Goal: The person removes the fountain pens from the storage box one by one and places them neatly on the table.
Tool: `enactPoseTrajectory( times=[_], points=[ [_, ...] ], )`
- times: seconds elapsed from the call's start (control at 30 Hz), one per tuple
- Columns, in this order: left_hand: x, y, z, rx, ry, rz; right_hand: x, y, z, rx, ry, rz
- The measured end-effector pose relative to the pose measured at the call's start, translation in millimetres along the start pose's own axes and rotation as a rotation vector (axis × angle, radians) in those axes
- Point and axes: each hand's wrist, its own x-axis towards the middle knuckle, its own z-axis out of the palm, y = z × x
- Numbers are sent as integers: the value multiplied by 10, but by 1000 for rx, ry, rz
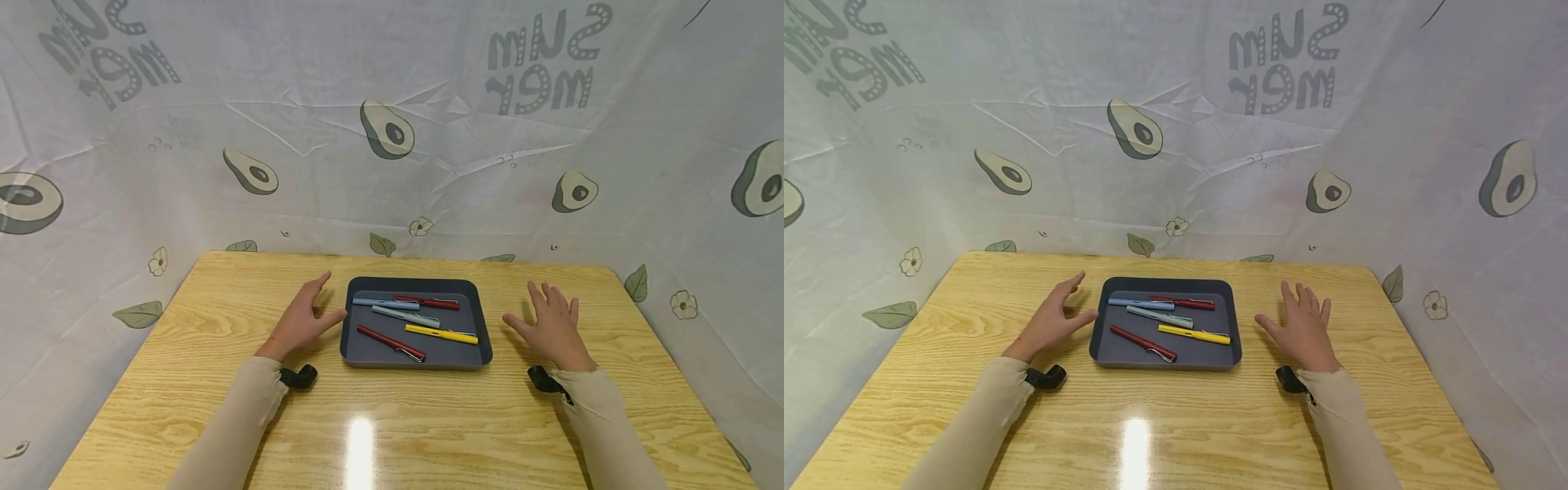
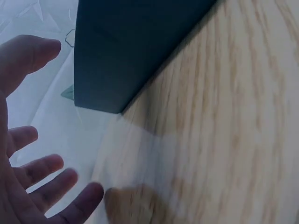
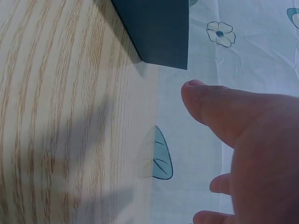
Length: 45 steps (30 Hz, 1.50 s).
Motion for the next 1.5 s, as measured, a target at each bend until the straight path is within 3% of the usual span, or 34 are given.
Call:
enactPoseTrajectory(
  times=[0.13, 0.27, 0.43, 0.73, 1.13, 1.33, 1.5],
  points=[
    [8, 3, 29, -63, -7, 19, 3, 3, 0, 5, -5, 0],
    [1, 20, 60, -59, -18, 36, -5, -8, -9, 2, 8, -13],
    [-16, 65, 93, -48, -37, 24, -8, -16, -11, -1, 4, -10],
    [-14, -21, 166, -123, -88, -6, 8, -16, -5, -3, -34, -2],
    [-24, -79, 217, -198, -66, 71, -11, -43, -29, -30, -70, 0],
    [-35, -95, 221, -175, -54, 84, -14, -61, -56, 42, -105, 13],
    [-38, -100, 224, -158, -62, 89, -12, -80, -59, 79, -83, -14]
  ],
)
